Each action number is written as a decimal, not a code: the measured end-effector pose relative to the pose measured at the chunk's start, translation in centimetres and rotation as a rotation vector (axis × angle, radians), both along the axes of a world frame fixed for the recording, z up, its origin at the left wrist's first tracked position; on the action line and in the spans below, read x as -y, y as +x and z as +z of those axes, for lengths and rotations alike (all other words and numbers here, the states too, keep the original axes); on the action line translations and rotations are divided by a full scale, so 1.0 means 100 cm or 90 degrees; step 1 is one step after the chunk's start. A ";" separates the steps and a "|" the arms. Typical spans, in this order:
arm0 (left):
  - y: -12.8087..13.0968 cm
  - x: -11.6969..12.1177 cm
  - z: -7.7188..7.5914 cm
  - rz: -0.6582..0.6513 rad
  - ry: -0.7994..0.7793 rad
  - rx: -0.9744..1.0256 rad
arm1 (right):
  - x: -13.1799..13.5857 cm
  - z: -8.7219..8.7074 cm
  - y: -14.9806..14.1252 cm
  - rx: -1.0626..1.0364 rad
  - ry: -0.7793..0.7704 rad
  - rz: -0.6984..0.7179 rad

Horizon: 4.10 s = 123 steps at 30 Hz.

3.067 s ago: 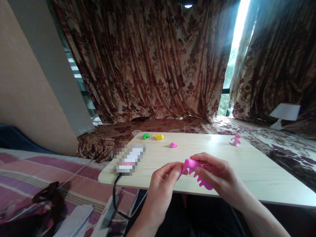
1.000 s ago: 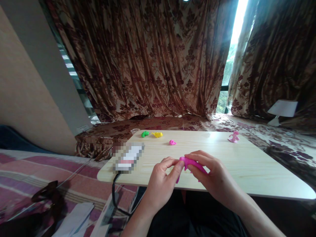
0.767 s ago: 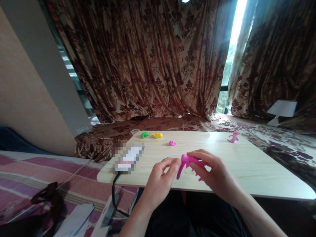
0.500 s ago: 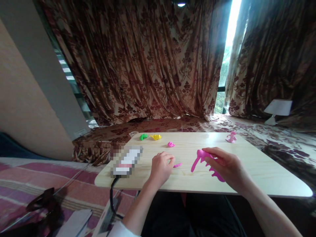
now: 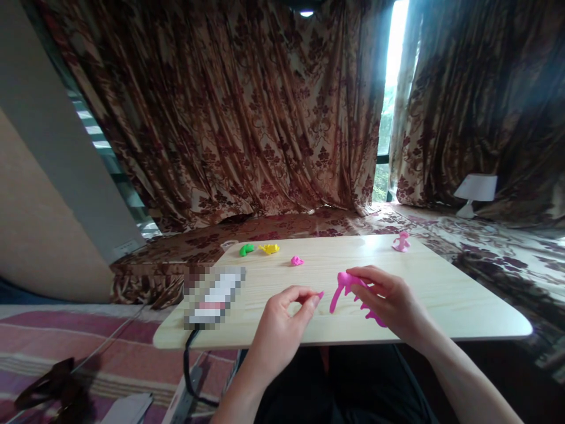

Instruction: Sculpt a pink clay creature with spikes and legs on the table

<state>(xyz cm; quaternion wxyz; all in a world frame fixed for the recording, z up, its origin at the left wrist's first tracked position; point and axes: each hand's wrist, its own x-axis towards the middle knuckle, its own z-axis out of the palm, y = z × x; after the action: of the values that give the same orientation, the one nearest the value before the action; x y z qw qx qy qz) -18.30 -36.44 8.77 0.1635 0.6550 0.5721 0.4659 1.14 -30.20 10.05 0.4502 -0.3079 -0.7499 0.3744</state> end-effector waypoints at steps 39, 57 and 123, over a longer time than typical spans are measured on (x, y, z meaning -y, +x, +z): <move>0.017 0.004 0.008 0.054 0.013 0.044 | 0.017 0.003 -0.029 0.101 0.225 -0.030; 0.017 0.004 -0.002 0.190 0.192 -0.245 | 0.013 0.000 -0.028 0.135 0.170 -0.033; -0.033 -0.059 -0.078 0.123 0.034 -0.182 | -0.082 -0.044 -0.037 0.231 0.247 0.083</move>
<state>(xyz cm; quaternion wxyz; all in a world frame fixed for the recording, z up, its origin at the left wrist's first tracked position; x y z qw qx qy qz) -21.58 -30.51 0.97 0.0172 0.6605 0.6375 0.3963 -2.52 -22.01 5.66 0.3341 -0.2289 -0.8941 0.1910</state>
